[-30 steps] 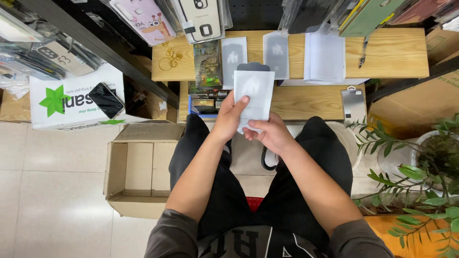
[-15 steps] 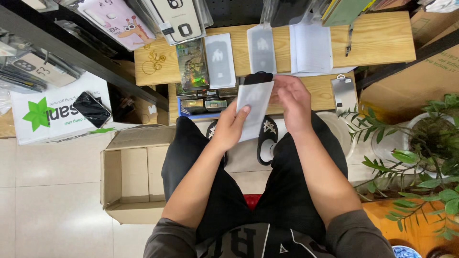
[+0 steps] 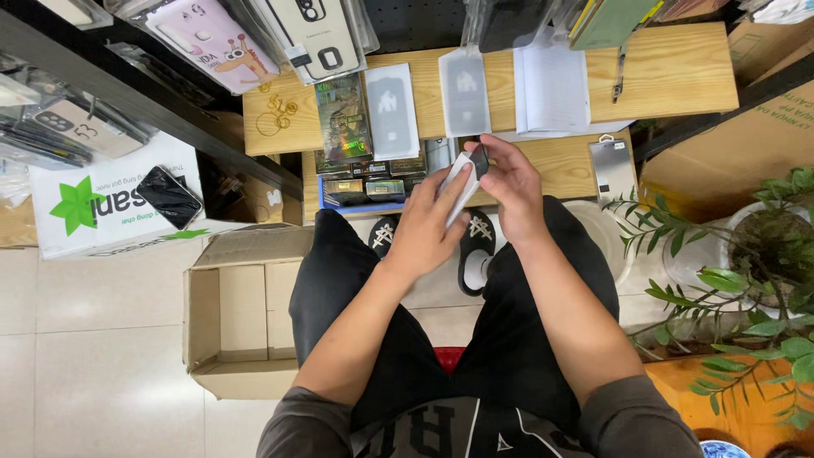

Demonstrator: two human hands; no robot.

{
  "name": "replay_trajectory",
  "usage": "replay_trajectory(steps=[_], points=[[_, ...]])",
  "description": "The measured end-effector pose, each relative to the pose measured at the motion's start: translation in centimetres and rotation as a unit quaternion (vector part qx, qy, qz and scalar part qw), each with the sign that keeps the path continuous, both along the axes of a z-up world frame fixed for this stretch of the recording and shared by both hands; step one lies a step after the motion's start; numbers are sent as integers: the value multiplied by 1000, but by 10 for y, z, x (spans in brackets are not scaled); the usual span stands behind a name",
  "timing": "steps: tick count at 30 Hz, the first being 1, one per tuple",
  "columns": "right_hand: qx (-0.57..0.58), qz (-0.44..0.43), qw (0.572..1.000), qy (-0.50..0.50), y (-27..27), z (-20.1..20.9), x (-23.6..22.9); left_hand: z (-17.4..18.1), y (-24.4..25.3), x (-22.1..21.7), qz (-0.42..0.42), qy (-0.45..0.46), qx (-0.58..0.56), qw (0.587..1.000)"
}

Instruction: The person removes a screen protector from a cardboard sleeve, handles a black plastic plate with a graphic, and places the items back onto a wooden shelf among other phone accessories.

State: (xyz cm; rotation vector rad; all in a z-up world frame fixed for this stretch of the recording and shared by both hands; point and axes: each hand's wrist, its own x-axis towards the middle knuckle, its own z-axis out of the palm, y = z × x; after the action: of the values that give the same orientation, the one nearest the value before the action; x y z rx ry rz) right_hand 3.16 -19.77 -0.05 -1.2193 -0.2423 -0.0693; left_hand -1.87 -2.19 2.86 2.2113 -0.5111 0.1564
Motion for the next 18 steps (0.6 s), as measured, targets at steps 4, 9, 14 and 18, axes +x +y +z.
replay_trajectory(steps=[4, 9, 14, 18], points=[[87, 15, 996, 9, 3, 9, -4, 13, -1, -2, -14, 75, -43, 996], [212, 31, 974, 68, -15, -5, 6, 29, 0, -3, -27, 171, -115, 978], [293, 26, 947, 130, -11, 16, 5, 34, -6, -4, -31, 190, -117, 974], [318, 28, 931, 177, -10, 14, 7, -7, -11, -3, 27, 216, -237, 947]])
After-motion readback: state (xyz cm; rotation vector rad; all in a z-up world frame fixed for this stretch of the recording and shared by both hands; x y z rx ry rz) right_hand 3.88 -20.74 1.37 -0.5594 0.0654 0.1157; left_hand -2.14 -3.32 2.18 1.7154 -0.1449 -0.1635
